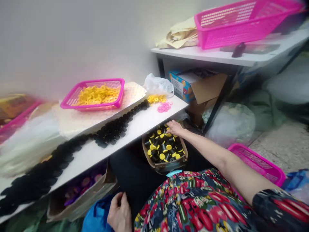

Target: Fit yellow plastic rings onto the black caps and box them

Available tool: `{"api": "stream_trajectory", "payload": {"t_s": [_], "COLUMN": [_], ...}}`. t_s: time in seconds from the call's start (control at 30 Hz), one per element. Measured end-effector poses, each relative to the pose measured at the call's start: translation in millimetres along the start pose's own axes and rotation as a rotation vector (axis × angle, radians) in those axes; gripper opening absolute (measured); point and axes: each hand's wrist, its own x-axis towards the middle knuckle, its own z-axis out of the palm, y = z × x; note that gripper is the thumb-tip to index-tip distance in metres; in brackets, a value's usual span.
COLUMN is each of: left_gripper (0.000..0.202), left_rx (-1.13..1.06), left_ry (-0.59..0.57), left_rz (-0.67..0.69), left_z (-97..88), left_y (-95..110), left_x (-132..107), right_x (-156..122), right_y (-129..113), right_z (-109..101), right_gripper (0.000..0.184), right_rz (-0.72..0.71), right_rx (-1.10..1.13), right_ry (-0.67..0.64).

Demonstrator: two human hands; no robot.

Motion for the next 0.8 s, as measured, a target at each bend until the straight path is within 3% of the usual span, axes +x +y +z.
{"api": "stream_trajectory", "payload": {"t_s": [0.07,0.23,0.33,0.43,0.63,0.7,0.8], "left_gripper": [0.016,0.013,0.01,0.01,0.014,0.016,0.018], "left_rx": [-0.057,-0.184,-0.222,-0.226,-0.143,-0.075,0.027], "left_ry": [0.008,-0.055,-0.14,-0.174,-0.255,-0.25,-0.191], "left_rz": [0.15,0.901,1.134,1.172,1.048,0.99,0.87], "left_z": [29.5,78.5,98.4,111.1,119.5,126.1,144.1], "left_y": [20,89,126,150,179,199,241], "left_x": [23,49,59,71,116,142,183], "right_x": [-1,-19,-31,-33,-25,-15,10], "right_y": [0,2,0,-3,-7,-3,9], "right_z": [2,4,8,12,0,-12,-35], "right_gripper": [0.033,0.027,0.025,0.021,0.02,0.018,0.021], "right_rz": [0.03,0.167,0.323,0.392,0.368,0.349,0.306], "right_rx": [0.014,0.017,-0.01,-0.036,-0.096,-0.092,-0.014], "right_ry": [0.023,0.124,0.135,0.079,0.016,0.087,0.331]}}
